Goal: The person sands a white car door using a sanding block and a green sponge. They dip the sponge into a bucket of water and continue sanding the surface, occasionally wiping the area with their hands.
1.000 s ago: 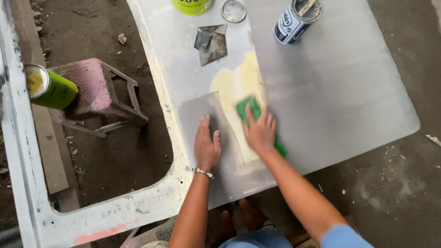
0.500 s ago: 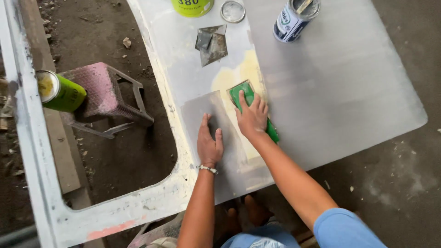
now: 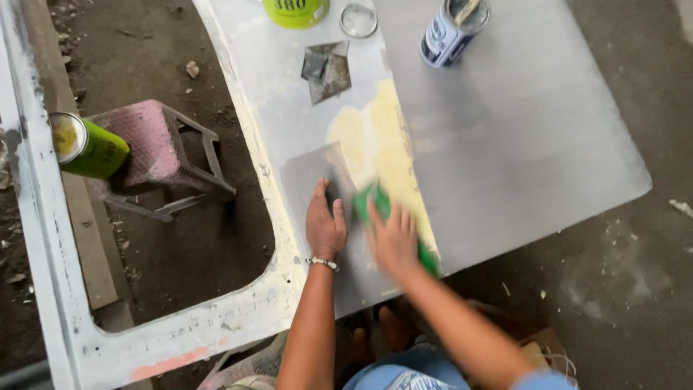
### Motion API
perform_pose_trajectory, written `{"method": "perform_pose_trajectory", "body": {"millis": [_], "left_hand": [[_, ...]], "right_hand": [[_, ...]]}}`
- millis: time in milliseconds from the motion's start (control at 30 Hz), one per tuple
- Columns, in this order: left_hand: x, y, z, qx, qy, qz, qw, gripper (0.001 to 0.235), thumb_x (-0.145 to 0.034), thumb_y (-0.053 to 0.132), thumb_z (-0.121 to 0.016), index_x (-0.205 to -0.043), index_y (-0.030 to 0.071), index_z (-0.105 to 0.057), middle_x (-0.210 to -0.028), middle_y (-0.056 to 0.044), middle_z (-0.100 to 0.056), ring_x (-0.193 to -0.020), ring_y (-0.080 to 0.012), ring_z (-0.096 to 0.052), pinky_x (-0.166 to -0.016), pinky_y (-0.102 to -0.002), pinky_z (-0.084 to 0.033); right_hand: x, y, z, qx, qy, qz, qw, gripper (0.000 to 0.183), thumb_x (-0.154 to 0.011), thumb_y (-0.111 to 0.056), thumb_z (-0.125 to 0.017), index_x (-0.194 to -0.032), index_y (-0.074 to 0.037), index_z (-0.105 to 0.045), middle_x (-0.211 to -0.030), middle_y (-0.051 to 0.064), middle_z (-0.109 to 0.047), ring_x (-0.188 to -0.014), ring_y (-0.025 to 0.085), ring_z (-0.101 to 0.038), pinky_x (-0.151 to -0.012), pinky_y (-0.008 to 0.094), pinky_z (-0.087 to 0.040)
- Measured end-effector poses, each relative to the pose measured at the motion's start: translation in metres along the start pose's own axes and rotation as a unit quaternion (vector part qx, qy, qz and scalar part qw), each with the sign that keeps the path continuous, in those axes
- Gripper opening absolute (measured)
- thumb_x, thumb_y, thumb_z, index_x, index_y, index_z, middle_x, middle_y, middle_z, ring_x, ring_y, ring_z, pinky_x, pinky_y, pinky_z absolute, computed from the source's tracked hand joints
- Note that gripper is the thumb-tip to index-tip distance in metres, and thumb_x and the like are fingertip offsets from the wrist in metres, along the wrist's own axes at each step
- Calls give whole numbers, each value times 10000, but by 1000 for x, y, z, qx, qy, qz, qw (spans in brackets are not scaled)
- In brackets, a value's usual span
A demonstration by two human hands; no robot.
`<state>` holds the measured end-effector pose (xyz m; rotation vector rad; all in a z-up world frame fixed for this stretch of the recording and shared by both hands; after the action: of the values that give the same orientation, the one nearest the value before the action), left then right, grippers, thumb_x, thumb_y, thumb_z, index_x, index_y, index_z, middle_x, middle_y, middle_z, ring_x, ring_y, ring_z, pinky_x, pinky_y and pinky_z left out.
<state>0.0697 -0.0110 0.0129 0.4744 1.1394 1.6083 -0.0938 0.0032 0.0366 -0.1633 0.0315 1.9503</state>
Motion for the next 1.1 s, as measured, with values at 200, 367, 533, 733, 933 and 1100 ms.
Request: {"method": "perform_pose_trajectory", "body": {"millis": [200,367,533,733,933,1100], "left_hand": [[5,9,-11,-71,-32,-49,996,536,-1023,213,-537,-1504,-5,-447,-1488,-235,-547,-1413,-439,-479,-1180,-494,-372],[12,13,-9,-102,-50,-28,993,514,-1018,218,-560,-1484,17,-479,-1486,-278,-524,-1396,-457,-468,-1168,-497,-372],[3,5,-11,-110,-43,-35,992,526,-996,210,-567,-1476,19,-472,-1470,-292,-526,-1390,-456,-468,-1163,-498,-366],[7,17,-18,-146,-73,-64,985,519,-1000,213,-570,-1462,-3,-469,-1451,-235,-554,-1408,-429,-472,-1212,-501,-343],[2,18,-17,-164,-66,-81,981,542,-981,210,-572,-1456,-38,-489,-1467,-240,-543,-1425,-409,-437,-1208,-495,-310],[4,26,-21,-180,-70,-97,976,529,-982,222,-571,-1437,-39,-501,-1484,-238,-531,-1432,-404,-435,-1221,-488,-300]], "right_hand": [[28,61,-22,31,-54,-34,998,736,-887,-400,-681,-1560,-259,-419,-1386,290,-466,-1189,464,-490,-962,559,-403],[19,81,-2,15,-33,-86,996,690,-944,-381,-672,-1558,-199,-419,-1426,287,-442,-1243,449,-469,-1026,551,-391],[88,60,0,-22,-49,-38,998,736,-820,-376,-703,-1494,-222,-450,-1432,276,-406,-1277,453,-426,-1039,578,-362],[-6,105,-12,-46,-52,-140,988,632,-991,-371,-645,-1565,-270,-404,-1462,229,-428,-1293,433,-434,-1111,564,-381],[116,57,-3,-17,-55,-42,997,700,-871,-411,-652,-1507,-281,-389,-1421,246,-417,-1269,440,-444,-1049,566,-369],[-20,135,-18,-50,-1,-153,987,626,-987,-409,-641,-1552,-257,-418,-1447,236,-464,-1266,448,-464,-1091,551,-383]]}}
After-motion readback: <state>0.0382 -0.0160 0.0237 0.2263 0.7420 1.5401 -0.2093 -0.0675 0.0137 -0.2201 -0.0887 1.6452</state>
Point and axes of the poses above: each hand's wrist, its own x-axis away from the middle knuckle, its own z-axis out of the back of the hand, y = z × x, the point moved 10 cm from there along -x, towards the middle knuckle
